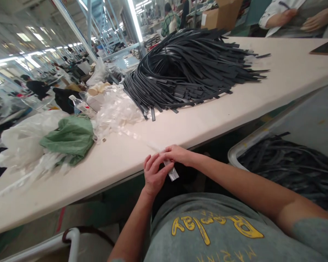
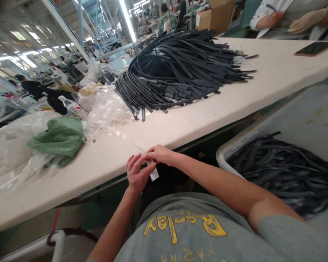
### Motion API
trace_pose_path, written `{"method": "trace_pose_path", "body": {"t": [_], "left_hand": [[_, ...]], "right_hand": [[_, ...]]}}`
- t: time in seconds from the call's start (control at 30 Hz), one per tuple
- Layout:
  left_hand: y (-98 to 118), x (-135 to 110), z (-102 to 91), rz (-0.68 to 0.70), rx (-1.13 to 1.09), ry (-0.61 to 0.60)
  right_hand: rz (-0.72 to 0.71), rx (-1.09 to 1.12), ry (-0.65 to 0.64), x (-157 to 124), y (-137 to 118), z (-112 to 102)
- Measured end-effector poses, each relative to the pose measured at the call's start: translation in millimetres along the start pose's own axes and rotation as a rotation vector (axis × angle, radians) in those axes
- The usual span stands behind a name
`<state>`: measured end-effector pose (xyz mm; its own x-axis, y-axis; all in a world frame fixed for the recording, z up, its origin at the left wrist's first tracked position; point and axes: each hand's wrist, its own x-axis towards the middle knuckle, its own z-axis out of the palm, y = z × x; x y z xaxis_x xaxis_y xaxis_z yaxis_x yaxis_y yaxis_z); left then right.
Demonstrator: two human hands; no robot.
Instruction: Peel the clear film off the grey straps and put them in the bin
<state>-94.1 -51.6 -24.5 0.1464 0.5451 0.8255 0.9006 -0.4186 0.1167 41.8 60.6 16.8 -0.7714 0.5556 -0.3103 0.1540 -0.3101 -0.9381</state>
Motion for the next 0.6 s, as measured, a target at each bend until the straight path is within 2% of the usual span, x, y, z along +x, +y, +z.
{"method": "trace_pose_path", "body": {"t": [0.07,0.1,0.17,0.23,0.3,0.4,0.47,0.6], "left_hand": [[4,-9,-5.4,-0.168,-0.124,0.014],[6,-12,-7.8,-0.315,-0.224,0.011],[12,-15,-10.8,-0.697,-0.510,-0.026],[17,-13,-10.2,-1.074,-0.848,-0.122],[21,-6,-6.3,-1.327,-1.100,-0.250],[26,7,1.8,-1.502,-1.304,-0.397],[31,11,7.3,-1.570,-1.440,-0.435],[38,12,20.6,-1.701,-1.612,-0.355]], "right_hand": [[-0.043,-0.065,0.071,7,-6,1],[-0.062,-0.099,0.105,8,-10,0],[-0.094,-0.167,0.147,8,-15,-2],[-0.116,-0.224,0.156,6,-19,-3],[-0.126,-0.262,0.140,5,-20,-3],[-0.123,-0.292,0.106,6,-17,-2],[-0.116,-0.311,0.094,8,-14,-2],[-0.117,-0.388,0.106,15,-6,-2]]}}
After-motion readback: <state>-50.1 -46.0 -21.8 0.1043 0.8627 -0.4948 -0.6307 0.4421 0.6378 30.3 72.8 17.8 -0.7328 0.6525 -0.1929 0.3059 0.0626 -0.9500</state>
